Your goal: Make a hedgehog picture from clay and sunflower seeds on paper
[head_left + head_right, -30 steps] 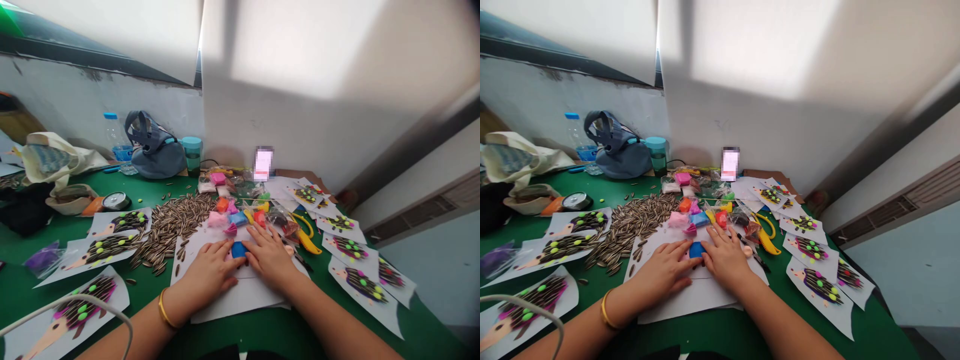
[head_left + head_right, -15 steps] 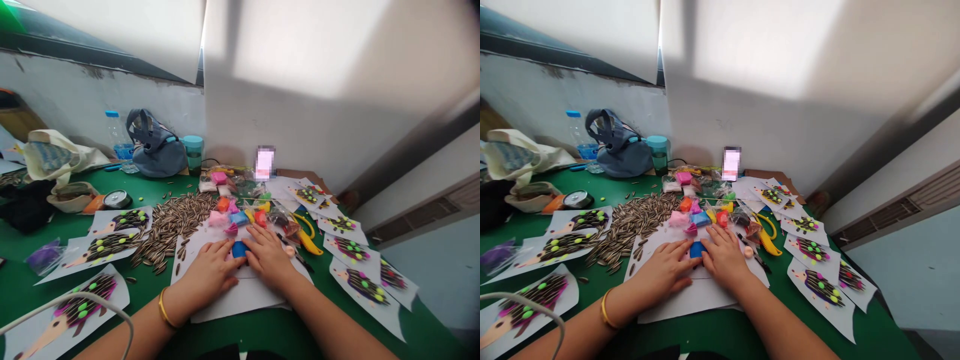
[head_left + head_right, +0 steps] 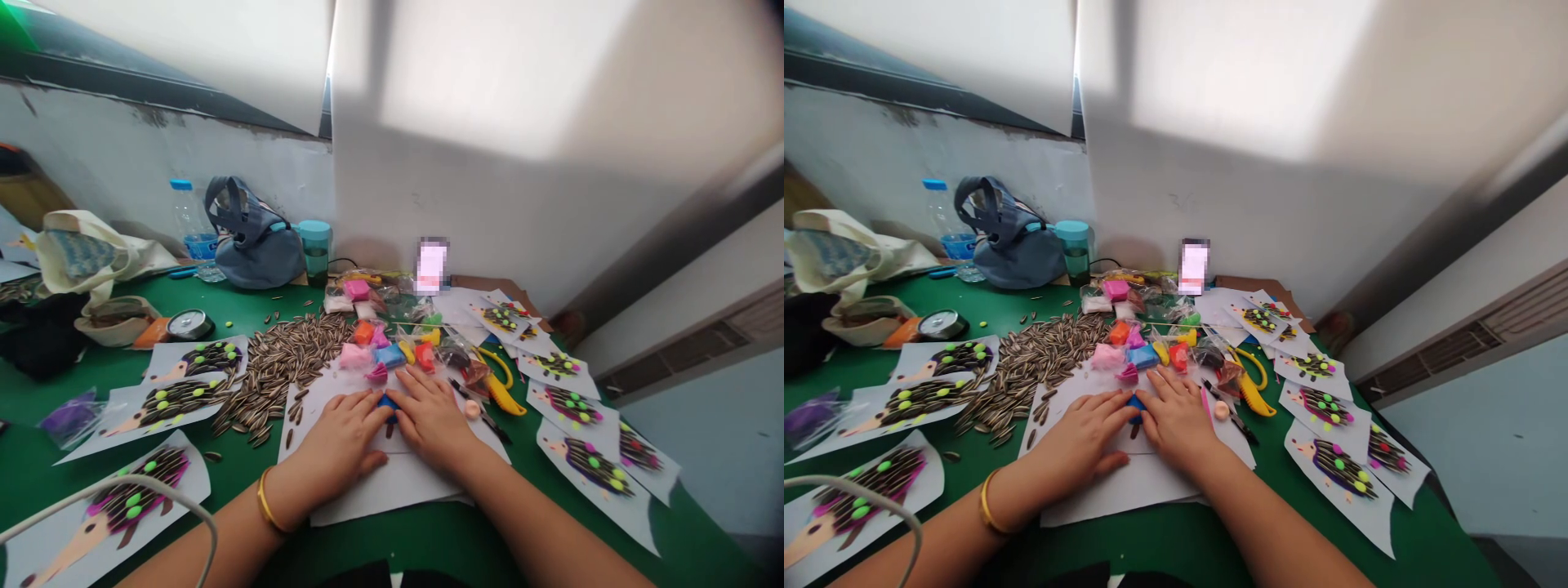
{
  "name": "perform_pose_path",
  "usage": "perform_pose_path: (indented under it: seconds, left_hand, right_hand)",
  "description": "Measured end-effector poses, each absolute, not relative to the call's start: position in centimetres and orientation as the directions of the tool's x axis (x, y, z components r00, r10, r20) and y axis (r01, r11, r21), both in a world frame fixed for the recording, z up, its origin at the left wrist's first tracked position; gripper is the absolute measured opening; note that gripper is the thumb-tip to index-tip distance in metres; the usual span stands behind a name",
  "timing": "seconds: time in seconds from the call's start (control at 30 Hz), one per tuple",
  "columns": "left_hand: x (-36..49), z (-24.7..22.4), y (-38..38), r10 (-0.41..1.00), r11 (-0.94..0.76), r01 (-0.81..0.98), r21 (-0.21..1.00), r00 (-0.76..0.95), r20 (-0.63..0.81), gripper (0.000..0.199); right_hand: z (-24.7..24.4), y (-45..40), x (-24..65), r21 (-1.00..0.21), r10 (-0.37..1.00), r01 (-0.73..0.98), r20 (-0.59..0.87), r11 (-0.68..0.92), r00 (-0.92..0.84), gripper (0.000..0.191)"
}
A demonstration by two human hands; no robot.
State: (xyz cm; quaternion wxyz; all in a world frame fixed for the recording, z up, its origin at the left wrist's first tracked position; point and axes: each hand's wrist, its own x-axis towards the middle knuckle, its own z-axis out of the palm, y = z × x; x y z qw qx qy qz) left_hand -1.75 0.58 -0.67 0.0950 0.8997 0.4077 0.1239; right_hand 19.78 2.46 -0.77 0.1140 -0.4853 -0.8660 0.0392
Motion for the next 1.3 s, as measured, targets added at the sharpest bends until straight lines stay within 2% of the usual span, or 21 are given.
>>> perform_pose_path:
  seconds: [0.2,0.43,0.83,1.03,1.3]
  left_hand:
    - [-2.3,-1.0,1.8,0.814,-0.576,0.702,0.419,0.542,0.210,0.047]
    - [-2.7,-1.9,2.5,0.835,-0.542,0.678,0.497,0.499,0.230,0.054]
    - [-2.7,-2.3,2.7,0.842,-0.528,0.675,0.515,0.497,0.211,0.059]
    - [-2.8,-2.2,2.7,0.828,-0.550,0.655,0.518,0.505,0.241,0.063]
    - [-2.8,-2.5,2.7,0.844,-0.528,0.677,0.513,0.485,0.229,0.055]
  right_hand:
    - [-0.5,2.6,19.7,-0.192,0.855,0.834,0.143,0.517,-0.498,0.040]
    - [0.1,2.9,19.1,-0.171,0.823,0.805,0.127,0.568,-0.554,0.037]
    - [-0.4,3.2,19.3,-0.215,0.821,0.793,0.187,0.570,-0.539,0.036]
    - [-0.4,3.5,20.0,-0.241,0.822,0.793,0.283,0.560,-0.495,0.038]
    - [-0.3,2.9,19.2,-0.230,0.810,0.777,0.174,0.586,-0.560,0.040]
